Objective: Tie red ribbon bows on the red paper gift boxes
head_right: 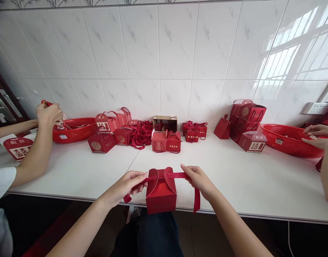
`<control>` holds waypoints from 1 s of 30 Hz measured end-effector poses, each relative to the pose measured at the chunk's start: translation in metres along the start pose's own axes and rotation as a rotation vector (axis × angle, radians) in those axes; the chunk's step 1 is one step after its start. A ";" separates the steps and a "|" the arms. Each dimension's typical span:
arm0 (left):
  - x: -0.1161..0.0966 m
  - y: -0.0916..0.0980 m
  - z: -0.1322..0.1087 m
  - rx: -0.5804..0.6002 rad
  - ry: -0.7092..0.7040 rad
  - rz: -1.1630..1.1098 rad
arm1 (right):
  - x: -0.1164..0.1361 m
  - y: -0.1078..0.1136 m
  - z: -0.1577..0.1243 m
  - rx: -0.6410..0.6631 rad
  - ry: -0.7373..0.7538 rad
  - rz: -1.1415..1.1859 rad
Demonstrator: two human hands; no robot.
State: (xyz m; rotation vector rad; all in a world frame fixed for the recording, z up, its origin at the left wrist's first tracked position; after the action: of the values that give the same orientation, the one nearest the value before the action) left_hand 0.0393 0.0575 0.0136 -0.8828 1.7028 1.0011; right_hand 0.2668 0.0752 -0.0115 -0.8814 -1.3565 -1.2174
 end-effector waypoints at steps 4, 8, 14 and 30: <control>0.020 0.002 0.009 -0.058 0.042 0.064 | -0.016 0.007 0.003 -0.186 0.106 -0.364; 0.046 0.010 0.014 -0.137 0.073 0.107 | -0.037 -0.005 0.002 -0.232 0.146 -0.424; 0.061 0.024 0.017 -0.221 -0.007 0.143 | -0.043 -0.015 -0.001 -0.259 0.171 -0.430; 0.037 -0.026 -0.041 -0.243 -0.210 0.816 | -0.009 -0.015 -0.053 -0.169 0.440 -0.793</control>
State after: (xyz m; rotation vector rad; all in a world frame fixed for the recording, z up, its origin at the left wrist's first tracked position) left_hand 0.0365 0.0057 -0.0184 -0.1743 1.8002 1.7953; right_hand 0.2659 0.0218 -0.0279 -0.1240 -1.2729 -2.0113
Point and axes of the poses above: each hand's wrist, its own z-axis towards the middle knuckle, its own y-axis out of the back of the hand, x = y × z, the point moved 6 cm from there along z, towards the middle knuckle, and after that the axes turned 6 degrees about y, right-handed, at the moved point
